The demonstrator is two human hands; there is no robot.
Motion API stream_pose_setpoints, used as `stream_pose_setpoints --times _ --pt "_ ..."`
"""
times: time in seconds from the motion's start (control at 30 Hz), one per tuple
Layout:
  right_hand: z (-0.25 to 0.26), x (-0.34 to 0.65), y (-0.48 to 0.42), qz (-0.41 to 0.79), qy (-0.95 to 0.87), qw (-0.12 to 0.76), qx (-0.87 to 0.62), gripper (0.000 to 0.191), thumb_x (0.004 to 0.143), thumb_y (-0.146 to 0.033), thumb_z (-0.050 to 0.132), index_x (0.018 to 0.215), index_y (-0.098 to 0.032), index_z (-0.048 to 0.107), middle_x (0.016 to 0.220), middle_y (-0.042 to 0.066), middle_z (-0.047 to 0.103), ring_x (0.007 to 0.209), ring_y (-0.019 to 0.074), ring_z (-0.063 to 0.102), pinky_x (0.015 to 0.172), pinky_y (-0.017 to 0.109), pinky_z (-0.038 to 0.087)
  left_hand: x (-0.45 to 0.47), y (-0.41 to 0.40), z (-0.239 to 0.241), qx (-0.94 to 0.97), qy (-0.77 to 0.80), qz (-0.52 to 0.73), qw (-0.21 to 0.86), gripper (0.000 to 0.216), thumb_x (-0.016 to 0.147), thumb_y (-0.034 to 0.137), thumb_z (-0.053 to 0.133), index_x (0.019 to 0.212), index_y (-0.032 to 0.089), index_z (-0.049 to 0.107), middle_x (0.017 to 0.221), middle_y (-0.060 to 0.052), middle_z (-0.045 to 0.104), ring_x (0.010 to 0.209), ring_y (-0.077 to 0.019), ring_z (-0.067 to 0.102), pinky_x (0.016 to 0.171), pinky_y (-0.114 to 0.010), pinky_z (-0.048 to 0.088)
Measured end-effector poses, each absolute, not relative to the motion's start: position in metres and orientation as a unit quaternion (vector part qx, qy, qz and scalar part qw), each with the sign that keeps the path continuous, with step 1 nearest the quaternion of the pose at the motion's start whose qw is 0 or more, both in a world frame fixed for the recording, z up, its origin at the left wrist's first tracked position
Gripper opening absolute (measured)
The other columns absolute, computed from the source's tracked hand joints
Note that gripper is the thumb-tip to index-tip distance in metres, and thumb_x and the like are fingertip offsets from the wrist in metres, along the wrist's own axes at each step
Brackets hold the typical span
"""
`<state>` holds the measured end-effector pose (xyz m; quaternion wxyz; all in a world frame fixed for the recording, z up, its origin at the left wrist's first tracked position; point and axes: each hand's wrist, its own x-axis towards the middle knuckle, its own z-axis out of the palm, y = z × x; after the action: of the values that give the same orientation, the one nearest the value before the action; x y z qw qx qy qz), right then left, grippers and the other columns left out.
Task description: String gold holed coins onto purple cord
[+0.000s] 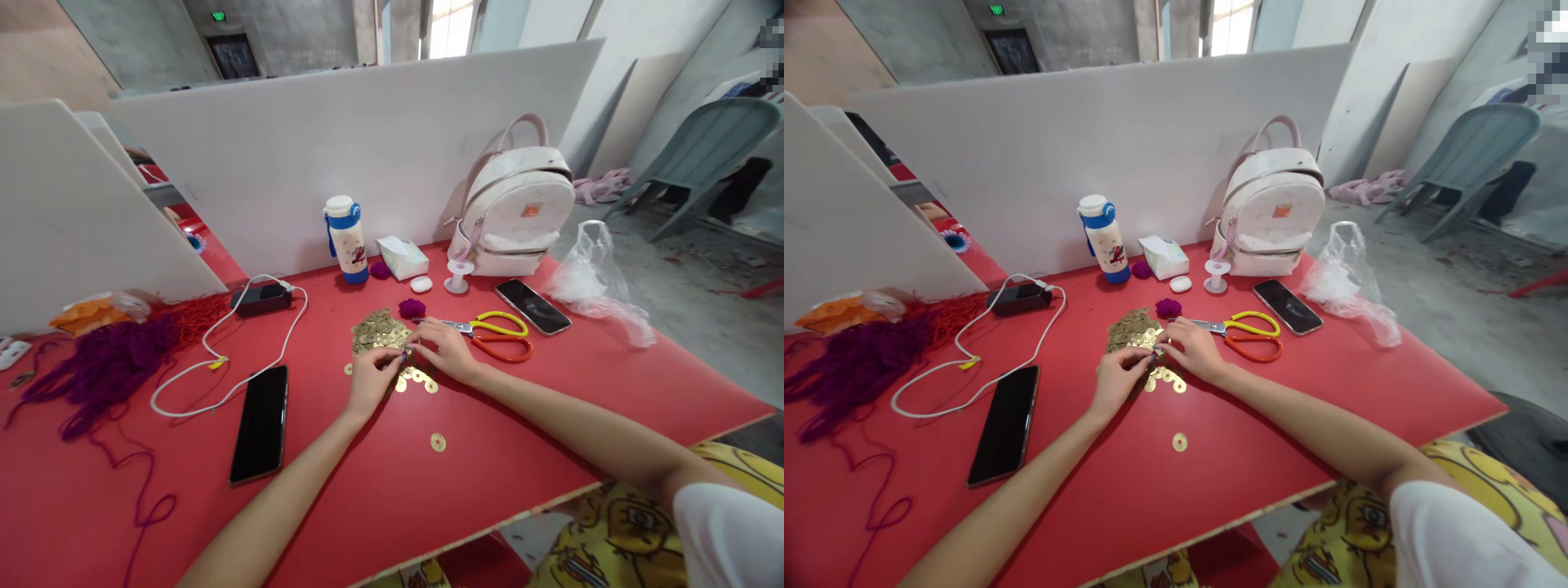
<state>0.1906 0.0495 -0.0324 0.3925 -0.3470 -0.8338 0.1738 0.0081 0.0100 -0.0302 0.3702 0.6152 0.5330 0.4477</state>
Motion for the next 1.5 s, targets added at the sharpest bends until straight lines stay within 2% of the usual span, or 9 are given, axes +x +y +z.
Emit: stream_pose_setpoints --times 0.27,0.43,0.6,0.93,1.5 --pt "-0.0321 0.1898 0.0486 0.208 -0.827 0.417 -0.316 0.016 0.092 -0.028 0.057 0.084 -0.019 0.067 0.077 0.005 0.068 0.075 0.019 0.057 0.071 0.032 0.046 0.0074 0.01 -0.0275 0.591 0.538 0.45 0.399 0.011 0.072 0.022 0.067 0.077 0.018 0.076 0.076 -0.005 0.076 0.071 -0.0198 0.069 0.066 -0.029 0.054" --pt "-0.035 0.1917 0.0535 0.252 -0.805 0.42 -0.334 0.022 0.096 -0.027 0.05 0.086 -0.018 0.067 0.079 0.006 0.067 0.077 0.0192 0.059 0.073 0.033 0.047 0.0066 0.0114 -0.0292 0.571 0.526 0.473 0.415 0.011 0.071 0.022 0.066 0.076 0.016 0.074 0.079 -0.007 0.076 0.072 -0.02 0.07 0.067 -0.029 0.054" --pt "-0.0306 0.1919 0.0543 0.274 -0.809 0.418 -0.308 0.012 0.091 -0.026 0.06 0.088 -0.019 0.07 0.084 0.005 0.068 0.082 0.0192 0.06 0.076 0.034 0.048 0.0064 0.0109 -0.0314 0.558 0.52 0.485 0.428 0.012 0.072 0.024 0.066 0.076 0.016 0.073 0.08 -0.008 0.075 0.071 -0.0196 0.07 0.068 -0.029 0.055" --pt "-0.0331 0.1877 0.0475 0.214 -0.816 0.435 -0.315 0.006 0.086 -0.024 0.066 0.084 -0.021 0.071 0.079 0.004 0.068 0.079 0.0188 0.057 0.072 0.033 0.047 0.0054 0.0111 -0.0334 0.56 0.523 0.496 0.408 0.011 0.072 0.022 0.065 0.075 0.016 0.073 0.08 -0.007 0.074 0.07 -0.0178 0.068 0.065 -0.027 0.053" --pt "-0.0283 0.1904 0.0497 0.217 -0.835 0.411 -0.295 0.011 0.09 -0.028 0.062 0.086 -0.022 0.071 0.083 0.006 0.071 0.084 0.0209 0.057 0.075 0.035 0.048 0.0048 0.011 -0.0333 0.561 0.529 0.491 0.406 0.011 0.072 0.025 0.067 0.075 0.017 0.074 0.079 -0.006 0.074 0.07 -0.018 0.068 0.065 -0.027 0.052"
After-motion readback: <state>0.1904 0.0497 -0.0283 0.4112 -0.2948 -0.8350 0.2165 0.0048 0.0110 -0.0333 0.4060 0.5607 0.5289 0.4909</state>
